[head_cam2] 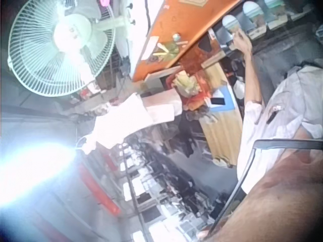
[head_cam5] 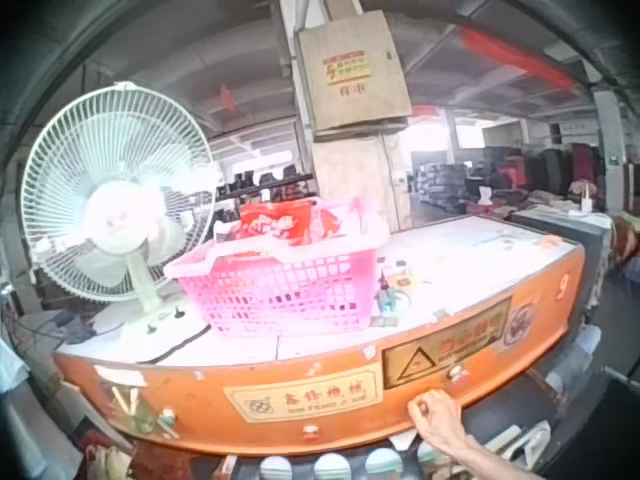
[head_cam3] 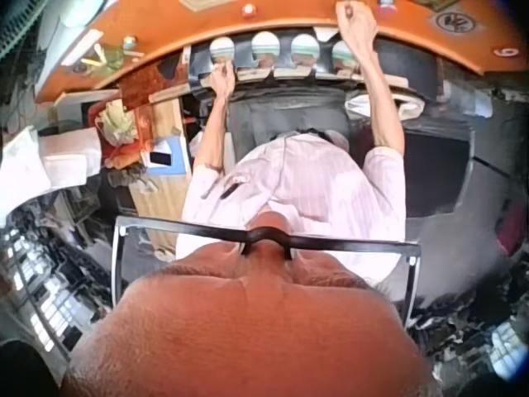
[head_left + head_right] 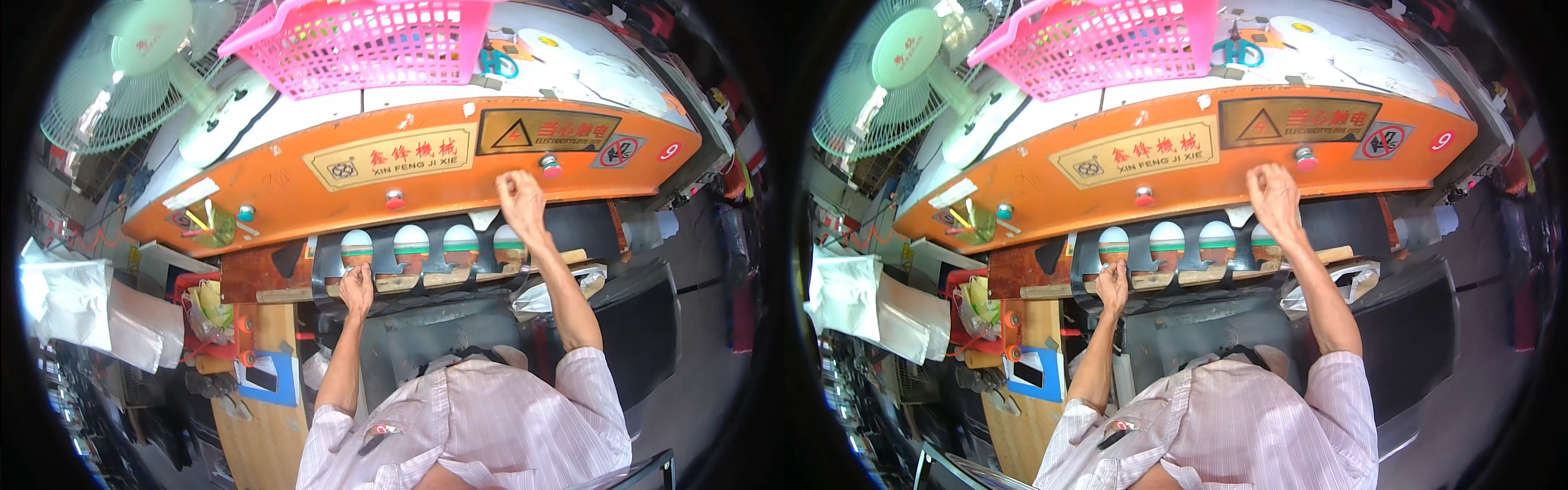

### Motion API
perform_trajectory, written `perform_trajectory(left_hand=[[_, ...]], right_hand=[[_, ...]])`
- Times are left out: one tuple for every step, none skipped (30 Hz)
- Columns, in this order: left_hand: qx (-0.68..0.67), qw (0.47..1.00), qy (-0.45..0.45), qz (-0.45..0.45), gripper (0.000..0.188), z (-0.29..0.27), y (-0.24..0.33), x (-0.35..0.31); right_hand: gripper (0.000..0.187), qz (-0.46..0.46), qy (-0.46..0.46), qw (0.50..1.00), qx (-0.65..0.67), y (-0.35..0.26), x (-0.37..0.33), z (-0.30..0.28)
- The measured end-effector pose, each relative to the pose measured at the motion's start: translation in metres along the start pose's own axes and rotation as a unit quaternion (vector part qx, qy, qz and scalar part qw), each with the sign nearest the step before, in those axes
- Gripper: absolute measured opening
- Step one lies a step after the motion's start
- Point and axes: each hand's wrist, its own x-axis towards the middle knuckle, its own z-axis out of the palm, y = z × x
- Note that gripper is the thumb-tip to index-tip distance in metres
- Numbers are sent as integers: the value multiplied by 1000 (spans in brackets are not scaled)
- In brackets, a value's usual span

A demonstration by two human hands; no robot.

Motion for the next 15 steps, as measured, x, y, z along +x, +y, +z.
perform_trajectory(left_hand=[[-6, 1000, -7, -4, 44, 0, 4, 9], [-5, 1000, -23, -20, 45, 0, 8, 16], [-12, 1000, -8, -10, 45, 0, 12, 24], [-13, 1000, 1, -12, 45, 0, 15, 29], [-13, 1000, 11, -11, 45, 1, 17, 33], [-11, 1000, 14, -21, 45, 1, 19, 35], [18, 999, 1, -34, 46, 1, 20, 37], [17, 999, 6, -28, 47, 1, 22, 37], [33, 998, -1, -47, 47, 1, 22, 39], [9, 999, 3, -38, 48, 0, 23, 38], [3, 1000, 9, -25, 48, -1, 24, 37], [-1, 1000, 14, -20, 48, -2, 25, 37], [-9, 1000, 20, -15, 48, -4, 25, 37], [-7, 1000, 27, -6, 48, -4, 26, 37], [-10, 1000, 24, -13, 47, -6, 27, 36]], right_hand=[[20, 16, -4, 1000, -2, -1, -7, 3], [19, 14, 2, 1000, 10, -2, -19, 6], [18, 12, 15, 1000, 17, -3, -31, 7], [16, 2, 1, 999, 32, -3, -44, 10], [14, -8, -10, 999, 46, -3, -59, 13], [12, 7, -34, 998, 45, -3, -72, 14], [12, 26, -59, 997, 46, -1, -86, 18], [12, 10, -55, 998, 41, 0, -96, 25], [14, 2, -54, 998, 39, 0, -104, 34], [20, 8, -90, 996, 3, 0, -112, 39], [28, 12, -131, 991, -20, -3, -120, 49], [30, -25, -121, 992, -1, -7, -124, 59], [32, -46, -123, 991, 17, -11, -129, 69], [31, -85, -109, 990, 18, -16, -133, 78], [33, -70, -161, 984, -2, -21, -138, 84]])
